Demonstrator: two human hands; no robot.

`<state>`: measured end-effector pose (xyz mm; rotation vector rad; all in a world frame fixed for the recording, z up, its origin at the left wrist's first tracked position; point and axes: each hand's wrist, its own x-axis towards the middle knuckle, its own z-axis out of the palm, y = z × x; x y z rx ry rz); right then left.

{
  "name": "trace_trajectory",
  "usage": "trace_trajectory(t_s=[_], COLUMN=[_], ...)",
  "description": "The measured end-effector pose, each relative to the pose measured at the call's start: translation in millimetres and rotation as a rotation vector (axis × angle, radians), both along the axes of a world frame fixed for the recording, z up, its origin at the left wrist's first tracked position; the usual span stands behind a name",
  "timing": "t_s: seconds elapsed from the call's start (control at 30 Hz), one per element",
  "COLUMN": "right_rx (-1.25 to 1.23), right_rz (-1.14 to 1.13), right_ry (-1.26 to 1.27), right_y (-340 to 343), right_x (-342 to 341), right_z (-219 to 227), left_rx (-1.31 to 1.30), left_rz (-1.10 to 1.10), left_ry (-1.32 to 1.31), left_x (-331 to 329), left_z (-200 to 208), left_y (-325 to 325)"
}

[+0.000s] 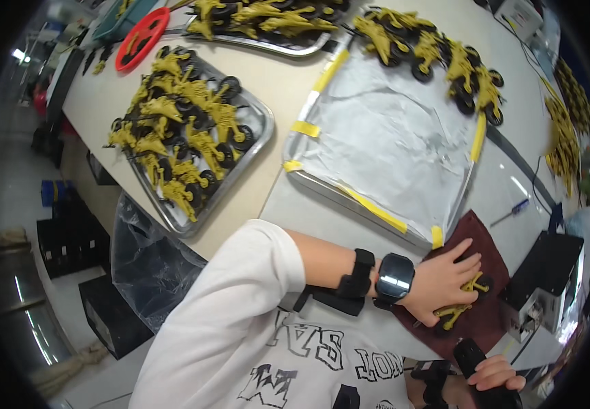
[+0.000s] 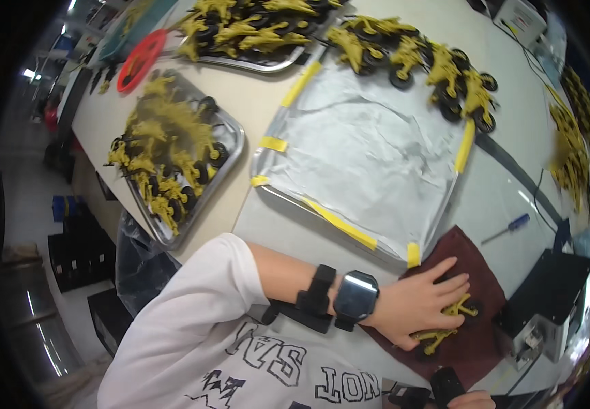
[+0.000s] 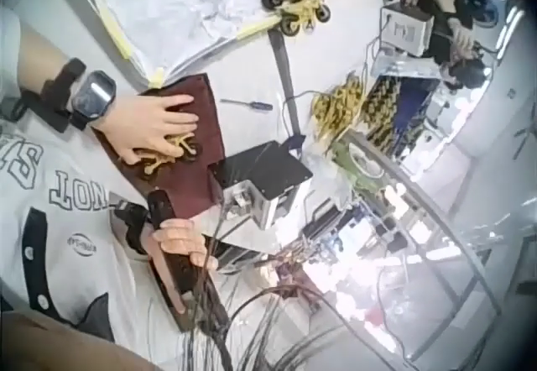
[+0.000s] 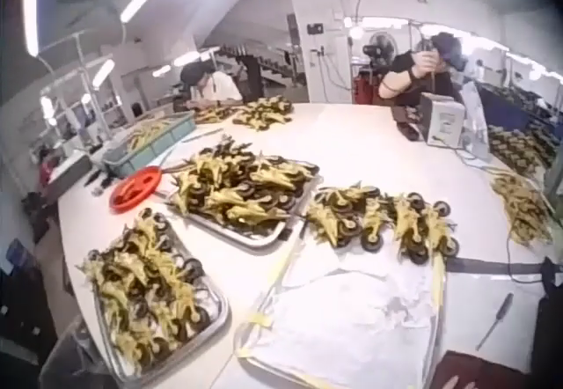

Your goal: Assembling small yellow toy motorcycle models by attaching components using an electric screwdriver.

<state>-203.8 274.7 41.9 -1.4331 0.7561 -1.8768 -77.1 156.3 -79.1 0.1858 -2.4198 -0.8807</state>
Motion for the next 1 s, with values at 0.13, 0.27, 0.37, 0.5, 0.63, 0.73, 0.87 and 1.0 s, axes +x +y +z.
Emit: trace_trajectory(t_s=[0.13,0.27,0.37,0.5,0.63,0.73,0.87,1.0], right_rx=[-0.118,-0.335,-0.412,-0.381,-0.434,-0.466,-0.133,-0.213], right_rz=[-0.002,0.177,0.446,0.701,1.132,1.055,0.906,0.706], right_ry=[-0.135,-0.343,-0.522,-0.789,-0.68,-0.709,-0.745,-0.744], right_y=[-13,-17,-34,-51,-66,-53,-15,-6], right_x=[12,18,40,80,58,40,43,29], right_z=[10,21,33,35,45,56,66,60], left_rx=[-0.019,-0.035,-0.004,-0.027,-0.072,-0.146,-0.368,-0.415], left_rz=[0.025,0.09,0.221,0.649,1.465,1.624,1.405,0.783], left_ry=[-0.023,0.055,-0.009,-0.1,-0.229,-0.689,-0.232,0.008], left_x=[8,21,50,165,310,434,340,189], left_z=[5,32,48,85,84,43,96,132], left_y=[1,-1,-22,-29,-19,-2,-21,-104])
